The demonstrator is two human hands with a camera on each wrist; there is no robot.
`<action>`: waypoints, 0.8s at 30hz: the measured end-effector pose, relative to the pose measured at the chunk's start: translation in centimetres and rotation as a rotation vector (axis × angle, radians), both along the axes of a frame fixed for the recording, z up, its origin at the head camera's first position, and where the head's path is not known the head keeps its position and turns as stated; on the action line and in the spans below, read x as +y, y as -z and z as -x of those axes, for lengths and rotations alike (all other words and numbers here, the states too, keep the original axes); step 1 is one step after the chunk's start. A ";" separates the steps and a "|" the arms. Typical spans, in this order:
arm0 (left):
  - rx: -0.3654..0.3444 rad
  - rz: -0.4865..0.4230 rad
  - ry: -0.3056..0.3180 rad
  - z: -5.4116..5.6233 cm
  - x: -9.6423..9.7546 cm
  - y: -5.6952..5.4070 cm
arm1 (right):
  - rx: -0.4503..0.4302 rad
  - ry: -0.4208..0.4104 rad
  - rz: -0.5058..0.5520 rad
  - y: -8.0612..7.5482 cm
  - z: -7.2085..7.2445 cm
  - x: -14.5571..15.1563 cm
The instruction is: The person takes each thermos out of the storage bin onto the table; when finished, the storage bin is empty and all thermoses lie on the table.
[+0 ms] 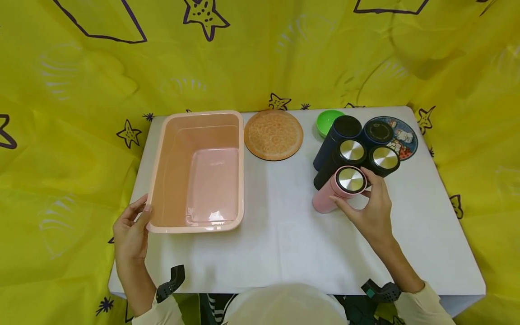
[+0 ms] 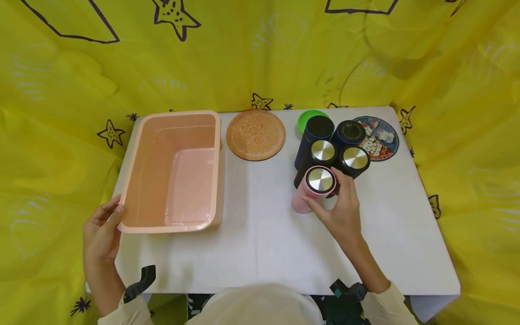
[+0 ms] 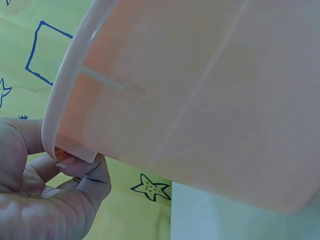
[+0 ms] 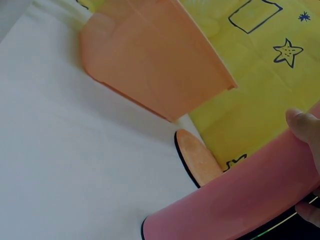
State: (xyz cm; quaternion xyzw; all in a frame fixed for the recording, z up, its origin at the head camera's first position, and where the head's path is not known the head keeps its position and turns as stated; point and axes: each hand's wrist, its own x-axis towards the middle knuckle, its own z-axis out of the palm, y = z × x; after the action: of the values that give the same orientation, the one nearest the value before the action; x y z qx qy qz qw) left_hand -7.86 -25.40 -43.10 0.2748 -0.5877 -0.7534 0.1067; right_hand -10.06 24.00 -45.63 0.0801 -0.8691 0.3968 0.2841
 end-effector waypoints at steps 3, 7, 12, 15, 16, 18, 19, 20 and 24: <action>-0.001 0.007 -0.003 0.0 0.0 0.0 | 0.012 -0.005 -0.015 0.0 -0.1 0.1; -0.005 0.013 -0.003 0.0 0.0 0.0 | 0.029 -0.004 -0.015 0.1 -0.2 0.1; -0.014 0.019 0.000 0.1 0.1 0.0 | 0.048 0.016 -0.031 0.2 -0.2 0.2; -0.028 0.040 -0.003 0.0 0.2 0.0 | 0.080 0.052 -0.067 0.0 -0.2 0.2; -0.035 0.054 0.000 0.0 0.2 0.0 | 0.100 0.069 -0.075 0.0 -0.2 0.2; -0.049 0.079 0.005 0.0 0.2 0.0 | 0.147 0.102 -0.085 -0.3 -0.3 0.3; -0.057 0.092 0.008 0.0 0.2 0.0 | 0.175 0.115 -0.084 -0.5 -0.3 0.3; -0.066 0.105 0.011 0.0 0.2 0.0 | 0.202 0.130 -0.081 -0.8 -0.3 0.3; -0.128 0.236 0.052 0.1 0.2 -0.1 | 0.306 0.182 -0.051 -2.3 -0.1 -0.1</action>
State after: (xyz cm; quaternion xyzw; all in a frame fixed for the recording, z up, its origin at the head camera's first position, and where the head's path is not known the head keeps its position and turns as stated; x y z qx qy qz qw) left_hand -7.95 -25.23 -42.97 0.2926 -0.6849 -0.6624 0.0811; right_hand -9.91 23.93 -43.31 0.0678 -0.8291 0.3308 0.4455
